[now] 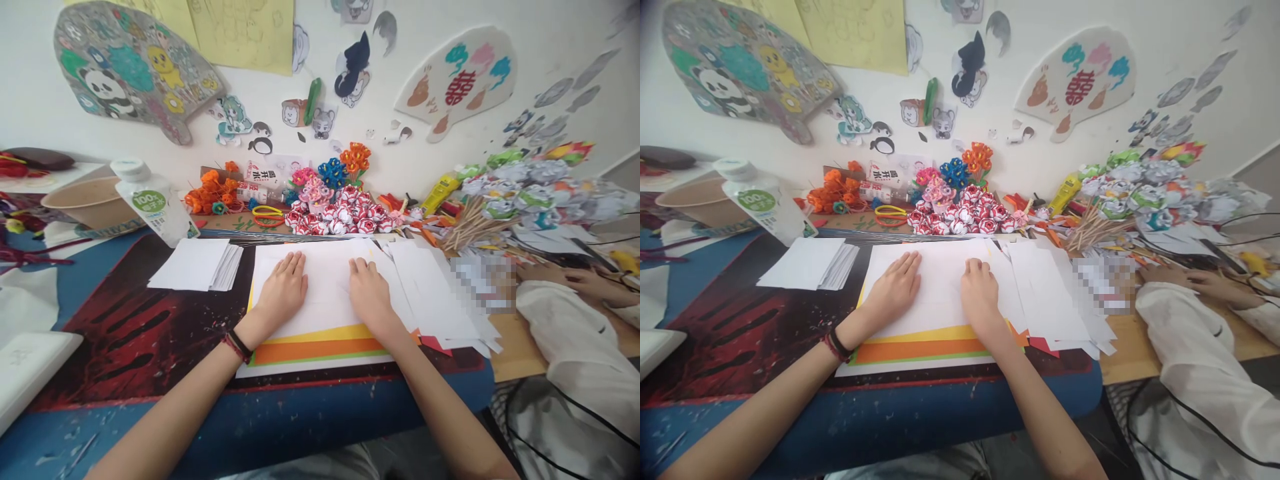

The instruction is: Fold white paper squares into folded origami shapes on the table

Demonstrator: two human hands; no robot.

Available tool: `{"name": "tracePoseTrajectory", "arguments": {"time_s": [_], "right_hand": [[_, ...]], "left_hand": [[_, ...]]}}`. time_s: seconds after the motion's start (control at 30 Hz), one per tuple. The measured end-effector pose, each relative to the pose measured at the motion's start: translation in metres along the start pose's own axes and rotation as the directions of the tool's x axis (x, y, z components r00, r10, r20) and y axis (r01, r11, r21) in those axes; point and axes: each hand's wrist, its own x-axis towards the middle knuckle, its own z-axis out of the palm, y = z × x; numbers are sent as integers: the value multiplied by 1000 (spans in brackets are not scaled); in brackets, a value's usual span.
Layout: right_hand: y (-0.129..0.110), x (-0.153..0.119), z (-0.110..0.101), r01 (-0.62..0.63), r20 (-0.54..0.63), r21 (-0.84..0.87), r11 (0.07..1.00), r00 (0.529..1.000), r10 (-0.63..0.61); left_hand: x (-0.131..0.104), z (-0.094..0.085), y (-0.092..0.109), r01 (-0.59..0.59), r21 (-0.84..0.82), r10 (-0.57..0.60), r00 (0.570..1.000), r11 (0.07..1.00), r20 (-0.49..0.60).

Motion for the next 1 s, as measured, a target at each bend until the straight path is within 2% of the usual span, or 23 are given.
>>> {"name": "tracePoseTrajectory", "arguments": {"time_s": [0.13, 0.2, 0.3, 0.43, 0.5, 0.6, 0.7, 0.9, 1.0], "right_hand": [[11, 0, 4, -8, -17, 63, 998, 1000, 9], [12, 3, 5, -13, -67, 124, 992, 998, 21], [9, 17, 5, 120, -173, 293, 949, 982, -70], [-3, 47, 5, 405, -230, 533, 743, 914, -333], [-8, 60, 5, 464, -242, 611, 641, 881, -408], [-13, 71, 5, 482, -284, 665, 571, 869, -404], [-13, 72, 7, 481, -306, 687, 544, 871, -383], [-5, 65, 8, 362, -209, 801, 476, 915, -345], [-3, 60, 3, 340, -190, 815, 469, 922, -338]], "left_hand": [[6, -9, -7, -34, -53, 35, 999, 998, 29], [10, -15, -12, -26, -92, 30, 999, 995, 35], [16, -23, -16, 27, -108, -24, 999, 994, 33], [23, -26, -22, 78, -170, -64, 994, 982, 85], [26, -26, -25, 99, -221, -67, 987, 970, 148], [29, -27, -28, 103, -246, -57, 981, 964, 185], [30, -32, -26, 80, -274, -40, 988, 958, 148], [29, -45, -11, 0, -322, 21, 998, 947, 64], [28, -50, -7, -15, -345, 44, 996, 939, 77]]}}
